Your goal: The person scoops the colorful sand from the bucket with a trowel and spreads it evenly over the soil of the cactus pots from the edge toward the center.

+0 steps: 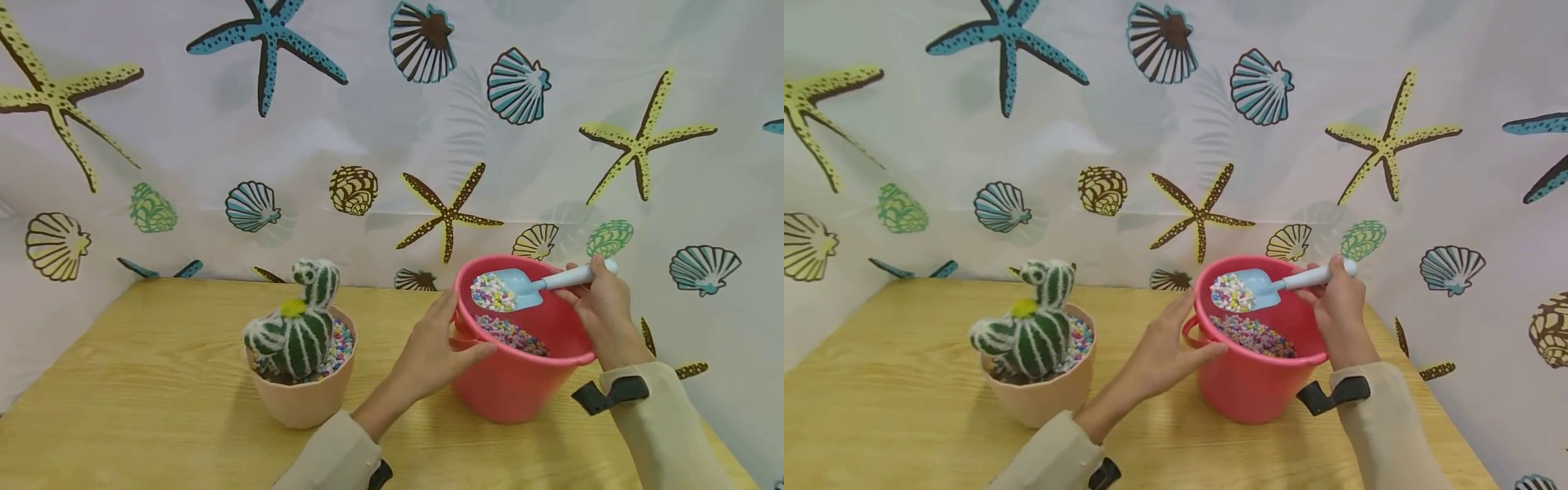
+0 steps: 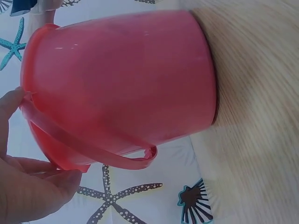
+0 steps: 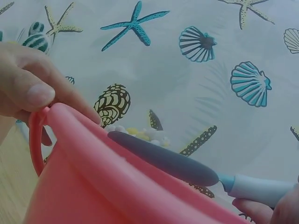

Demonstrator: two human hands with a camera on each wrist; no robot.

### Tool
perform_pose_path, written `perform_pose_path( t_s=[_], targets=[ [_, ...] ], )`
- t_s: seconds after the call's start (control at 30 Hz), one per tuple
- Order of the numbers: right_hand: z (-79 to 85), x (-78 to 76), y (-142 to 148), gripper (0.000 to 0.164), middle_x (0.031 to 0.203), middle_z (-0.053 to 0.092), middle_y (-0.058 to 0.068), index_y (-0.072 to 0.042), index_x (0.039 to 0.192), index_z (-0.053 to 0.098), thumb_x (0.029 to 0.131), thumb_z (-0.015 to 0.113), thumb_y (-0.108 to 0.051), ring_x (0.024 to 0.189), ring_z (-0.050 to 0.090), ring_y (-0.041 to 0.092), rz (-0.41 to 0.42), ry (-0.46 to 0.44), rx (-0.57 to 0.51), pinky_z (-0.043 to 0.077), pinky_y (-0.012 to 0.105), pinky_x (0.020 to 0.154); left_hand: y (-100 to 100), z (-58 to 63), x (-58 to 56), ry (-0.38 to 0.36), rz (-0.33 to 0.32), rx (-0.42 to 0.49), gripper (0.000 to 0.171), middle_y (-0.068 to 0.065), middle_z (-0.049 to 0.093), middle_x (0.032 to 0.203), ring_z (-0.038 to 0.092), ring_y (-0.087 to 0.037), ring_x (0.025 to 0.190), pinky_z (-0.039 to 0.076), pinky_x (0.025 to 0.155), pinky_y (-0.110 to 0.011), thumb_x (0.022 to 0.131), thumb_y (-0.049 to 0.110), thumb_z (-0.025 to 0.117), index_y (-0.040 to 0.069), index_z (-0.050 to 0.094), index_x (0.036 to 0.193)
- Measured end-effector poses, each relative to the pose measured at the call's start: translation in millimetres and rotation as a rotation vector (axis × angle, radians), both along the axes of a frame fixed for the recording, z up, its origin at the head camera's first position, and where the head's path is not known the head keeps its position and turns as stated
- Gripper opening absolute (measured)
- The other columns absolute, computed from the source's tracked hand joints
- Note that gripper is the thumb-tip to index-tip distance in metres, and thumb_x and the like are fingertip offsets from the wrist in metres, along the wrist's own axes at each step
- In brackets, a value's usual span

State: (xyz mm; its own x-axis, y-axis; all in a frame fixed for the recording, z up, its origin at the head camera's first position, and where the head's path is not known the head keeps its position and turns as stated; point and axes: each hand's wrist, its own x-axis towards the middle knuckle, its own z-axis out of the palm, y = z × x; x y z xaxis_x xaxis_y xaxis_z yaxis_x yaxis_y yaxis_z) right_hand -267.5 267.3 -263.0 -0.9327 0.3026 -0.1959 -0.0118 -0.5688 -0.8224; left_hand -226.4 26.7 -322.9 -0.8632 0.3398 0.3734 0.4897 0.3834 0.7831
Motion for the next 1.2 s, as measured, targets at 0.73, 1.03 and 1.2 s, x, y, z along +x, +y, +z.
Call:
perform_pose_path(
  t_s=[0.73, 1.03, 1.2],
  targets=[
    [10.3, 10.9, -15.7, 0.063, 0.134, 0.039, 0.003, -0.03, 0.151, 0.018, 0.096, 0.048, -0.036, 0.138, 0.033, 0.024, 0.027, 0.056, -0.117, 0.033, 0.043, 0.103, -44.1, 10.7, 18.8, 0.061, 0.076, -0.06, 0.05, -0.016, 0.054, 0.131, 0.056, -0.033, 0.115, 0.051, 0.091, -0.045, 0.091, 0.022, 0.063, 0.001, 0.049, 0.134],
    [12.5, 24.2, -30.7, 0.063, 0.133, 0.039, 0.002, -0.032, 0.149, 0.02, 0.094, 0.051, -0.033, 0.136, 0.033, 0.021, 0.035, 0.066, -0.162, 0.035, 0.045, 0.101, -71.1, 6.9, 42.1, -0.021, 0.112, -0.035, 0.038, -0.014, 0.056, 0.125, 0.056, -0.031, 0.112, 0.05, 0.09, -0.046, 0.093, 0.02, 0.061, 0.004, 0.054, 0.128],
    [13.9, 30.2, -39.7, 0.058, 0.129, 0.039, 0.002, -0.029, 0.145, 0.022, 0.095, 0.051, -0.034, 0.134, 0.034, 0.022, 0.062, 0.076, -0.176, 0.036, 0.044, 0.1, -80.1, 6.4, 51.4, -0.034, 0.121, -0.042, 0.036, -0.01, 0.056, 0.125, 0.057, -0.028, 0.109, 0.05, 0.088, -0.044, 0.093, 0.02, 0.062, 0.008, 0.056, 0.126]
  ],
)
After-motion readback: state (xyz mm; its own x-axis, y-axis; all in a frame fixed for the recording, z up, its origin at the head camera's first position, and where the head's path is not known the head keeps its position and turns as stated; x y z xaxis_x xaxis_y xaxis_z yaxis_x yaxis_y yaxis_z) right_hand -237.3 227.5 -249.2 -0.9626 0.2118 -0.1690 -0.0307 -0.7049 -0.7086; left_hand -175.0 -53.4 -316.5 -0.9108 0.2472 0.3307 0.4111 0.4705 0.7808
